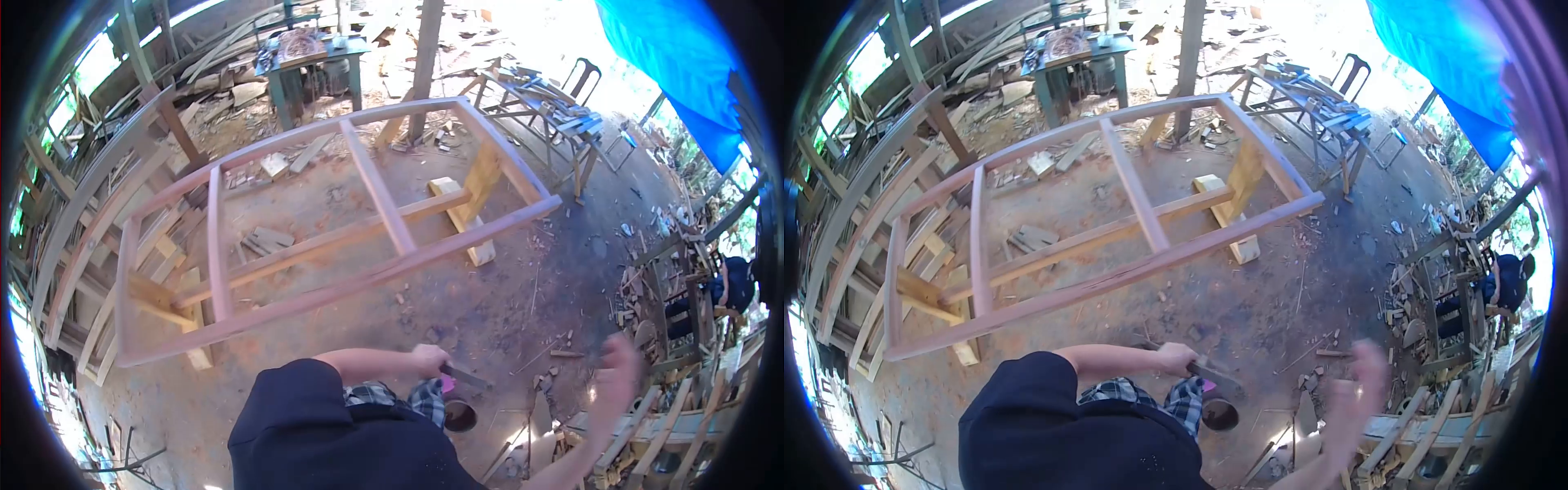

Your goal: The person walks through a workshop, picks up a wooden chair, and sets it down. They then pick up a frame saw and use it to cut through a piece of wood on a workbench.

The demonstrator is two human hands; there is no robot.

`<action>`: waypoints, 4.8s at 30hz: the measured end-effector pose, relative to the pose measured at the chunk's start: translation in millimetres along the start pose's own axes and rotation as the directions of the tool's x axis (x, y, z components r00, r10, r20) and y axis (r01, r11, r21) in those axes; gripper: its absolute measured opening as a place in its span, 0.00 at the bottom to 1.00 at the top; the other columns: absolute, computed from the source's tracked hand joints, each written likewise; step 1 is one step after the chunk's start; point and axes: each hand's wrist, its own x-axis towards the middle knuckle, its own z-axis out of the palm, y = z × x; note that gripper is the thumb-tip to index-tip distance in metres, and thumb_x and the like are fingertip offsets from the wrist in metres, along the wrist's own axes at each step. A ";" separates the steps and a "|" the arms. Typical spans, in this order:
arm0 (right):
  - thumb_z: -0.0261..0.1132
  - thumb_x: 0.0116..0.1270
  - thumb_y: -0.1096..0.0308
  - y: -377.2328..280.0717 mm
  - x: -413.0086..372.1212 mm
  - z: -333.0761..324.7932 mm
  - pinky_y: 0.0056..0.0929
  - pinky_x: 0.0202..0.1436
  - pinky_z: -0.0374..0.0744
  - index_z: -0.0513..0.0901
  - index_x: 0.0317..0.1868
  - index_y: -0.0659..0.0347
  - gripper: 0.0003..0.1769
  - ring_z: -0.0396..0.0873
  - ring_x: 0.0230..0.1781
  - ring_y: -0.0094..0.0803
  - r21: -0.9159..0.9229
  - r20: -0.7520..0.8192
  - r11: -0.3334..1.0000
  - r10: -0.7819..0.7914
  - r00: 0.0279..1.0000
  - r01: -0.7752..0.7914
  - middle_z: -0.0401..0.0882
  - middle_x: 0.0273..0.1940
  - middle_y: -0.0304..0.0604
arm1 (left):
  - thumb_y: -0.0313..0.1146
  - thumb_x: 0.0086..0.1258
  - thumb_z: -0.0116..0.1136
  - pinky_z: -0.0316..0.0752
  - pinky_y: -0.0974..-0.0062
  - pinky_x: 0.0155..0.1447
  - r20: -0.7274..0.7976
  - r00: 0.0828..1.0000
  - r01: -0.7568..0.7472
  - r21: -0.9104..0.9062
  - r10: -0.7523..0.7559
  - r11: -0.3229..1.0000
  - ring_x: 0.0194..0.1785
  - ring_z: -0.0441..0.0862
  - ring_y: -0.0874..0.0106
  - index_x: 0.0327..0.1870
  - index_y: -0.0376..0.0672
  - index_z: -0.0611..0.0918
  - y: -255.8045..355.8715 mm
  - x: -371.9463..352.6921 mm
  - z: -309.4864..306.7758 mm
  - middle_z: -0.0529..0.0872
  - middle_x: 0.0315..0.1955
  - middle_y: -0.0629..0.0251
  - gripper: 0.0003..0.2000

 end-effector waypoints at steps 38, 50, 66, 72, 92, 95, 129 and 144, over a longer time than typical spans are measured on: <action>0.61 0.73 0.53 905.6 674.7 86.4 0.25 0.39 0.80 0.79 0.54 0.59 0.19 0.79 0.36 0.23 0.250 0.766 0.287 0.526 0.370 -0.925 0.81 0.40 0.39 | 0.50 0.59 0.64 0.76 0.56 0.51 -0.088 0.972 0.169 -0.371 -0.216 0.913 0.49 0.83 0.49 0.50 0.41 0.78 288.8 1076.3 -272.1 0.85 0.42 0.46 0.24; 0.71 0.61 0.58 1189.1 1067.6 120.0 0.30 0.29 0.78 0.77 0.49 0.71 0.26 0.80 0.30 0.28 0.463 0.302 0.377 0.783 0.543 -0.802 0.83 0.37 0.47 | 0.46 0.59 0.67 0.74 0.58 0.59 0.057 0.928 -0.326 -0.351 0.368 0.878 0.54 0.78 0.51 0.60 0.40 0.74 450.2 1513.1 -344.5 0.80 0.48 0.46 0.30; 0.68 0.60 0.71 1498.3 1284.9 -2.2 0.29 0.24 0.76 0.81 0.28 0.64 0.06 0.78 0.21 0.30 0.203 0.448 -0.087 0.894 0.014 -0.975 0.80 0.23 0.41 | 0.44 0.57 0.60 0.78 0.63 0.53 0.057 0.998 0.017 -0.251 -0.003 0.968 0.47 0.85 0.56 0.44 0.43 0.87 409.0 1910.0 -573.7 0.87 0.41 0.53 0.18; 0.67 0.67 0.62 1592.9 1403.6 3.3 0.29 0.24 0.74 0.81 0.32 0.58 0.09 0.77 0.21 0.27 -0.159 0.607 0.201 0.792 0.065 -0.967 0.80 0.24 0.39 | 0.42 0.56 0.60 0.77 0.62 0.57 0.137 0.921 0.386 -0.204 -0.364 0.900 0.51 0.84 0.56 0.44 0.43 0.87 335.7 2040.5 -571.0 0.87 0.42 0.54 0.17; 0.70 0.58 0.58 1799.3 1945.0 147.9 0.29 0.30 0.78 0.83 0.35 0.64 0.16 0.81 0.25 0.25 -0.341 0.636 0.716 0.653 0.412 -0.609 0.83 0.26 0.42 | 0.36 0.70 0.56 0.83 0.68 0.43 0.277 0.769 0.614 -0.571 -0.576 0.546 0.42 0.86 0.65 0.43 0.35 0.80 384.4 2247.6 -903.6 0.85 0.40 0.53 0.12; 0.69 0.56 0.50 1758.9 2065.3 168.8 0.38 0.40 0.80 0.84 0.42 0.60 0.22 0.85 0.35 0.38 -0.437 0.698 0.815 0.574 0.429 -0.380 0.86 0.31 0.48 | 0.36 0.68 0.57 0.84 0.72 0.38 0.336 0.791 0.574 -0.695 -0.511 0.432 0.33 0.86 0.69 0.42 0.35 0.81 378.4 2247.1 -919.0 0.85 0.30 0.58 0.11; 0.68 0.56 0.52 1786.7 2635.9 546.0 0.45 0.58 0.78 0.84 0.52 0.53 0.25 0.81 0.52 0.50 -0.201 0.975 0.928 0.160 0.152 0.314 0.85 0.47 0.52 | 0.32 0.50 0.64 0.80 0.63 0.43 -0.465 0.681 0.606 -0.076 -0.566 0.792 0.43 0.82 0.58 0.34 0.38 0.83 280.9 2527.3 -1129.1 0.80 0.37 0.55 0.11; 0.66 0.57 0.51 1740.1 2673.3 559.9 0.45 0.60 0.77 0.82 0.55 0.48 0.25 0.80 0.55 0.48 -0.340 0.930 0.930 0.310 0.199 0.140 0.83 0.51 0.50 | 0.32 0.66 0.58 0.72 0.62 0.60 -0.752 0.658 0.229 0.159 -0.033 0.960 0.57 0.77 0.61 0.62 0.49 0.77 245.2 2454.8 -1241.2 0.76 0.61 0.56 0.22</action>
